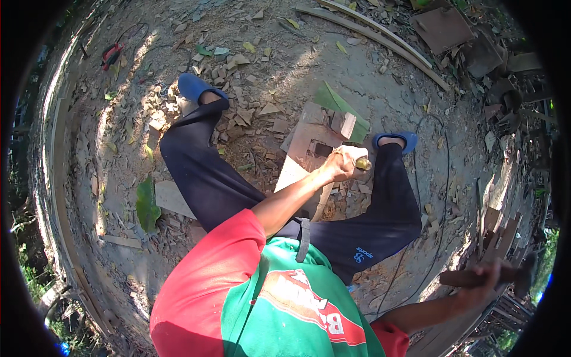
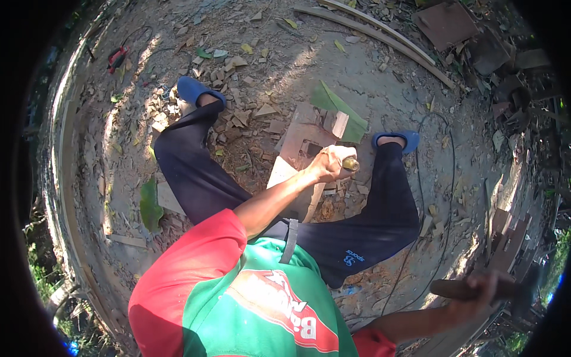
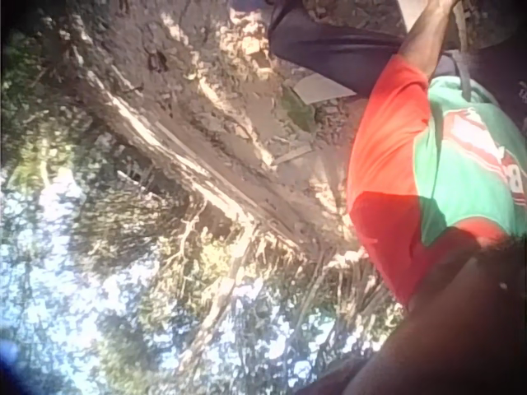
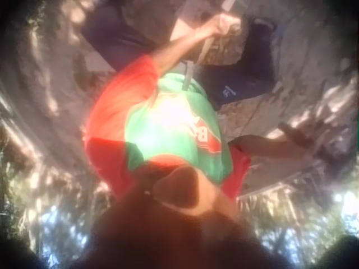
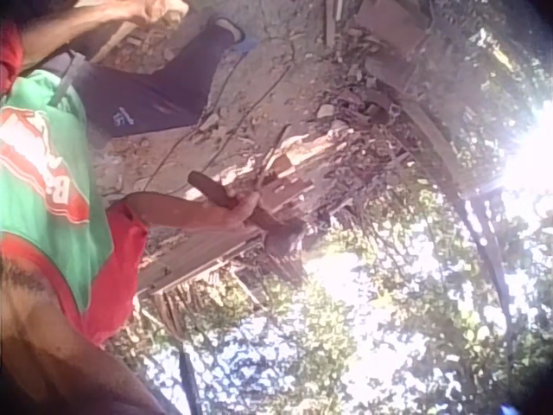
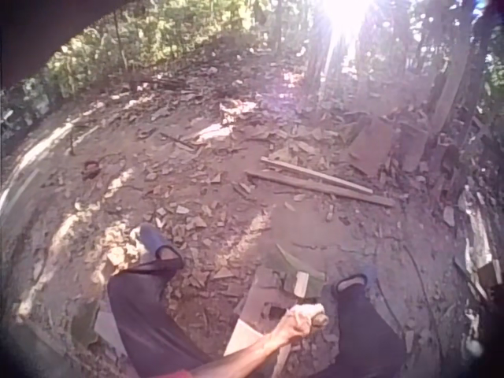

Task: The person uses a hammer and a chisel to shape a piece of wood held on a larger wooden block.

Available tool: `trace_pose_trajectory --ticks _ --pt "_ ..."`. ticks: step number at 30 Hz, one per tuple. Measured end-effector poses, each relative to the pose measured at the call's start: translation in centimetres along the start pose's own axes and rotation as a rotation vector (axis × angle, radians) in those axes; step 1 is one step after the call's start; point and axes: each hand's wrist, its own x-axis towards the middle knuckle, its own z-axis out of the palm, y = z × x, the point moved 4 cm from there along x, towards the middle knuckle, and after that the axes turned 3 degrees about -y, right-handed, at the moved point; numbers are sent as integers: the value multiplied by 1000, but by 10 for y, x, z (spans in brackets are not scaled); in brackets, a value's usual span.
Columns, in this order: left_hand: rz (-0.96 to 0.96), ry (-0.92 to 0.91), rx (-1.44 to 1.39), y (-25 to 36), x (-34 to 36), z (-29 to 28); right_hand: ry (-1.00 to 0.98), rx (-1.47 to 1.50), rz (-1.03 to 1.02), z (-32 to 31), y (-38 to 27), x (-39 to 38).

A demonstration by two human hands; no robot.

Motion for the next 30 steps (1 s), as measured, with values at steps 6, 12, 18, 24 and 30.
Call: trace_pose_trajectory --ticks 6,12,18,24,30 --pt "-83 25 -10 2 2 -2 -96 296 -229 27 25 6" --pt "116 57 128 -17 -7 3 -753 -562 147 213 284 -127" --pt "-217 -226 381 -46 25 60 -550 -115 743 134 183 -136" --pt "-162 -410 429 -32 24 45 -409 -190 748 65 190 -131" --pt "-47 -53 244 10 27 -88 -405 -177 835 57 208 -152"
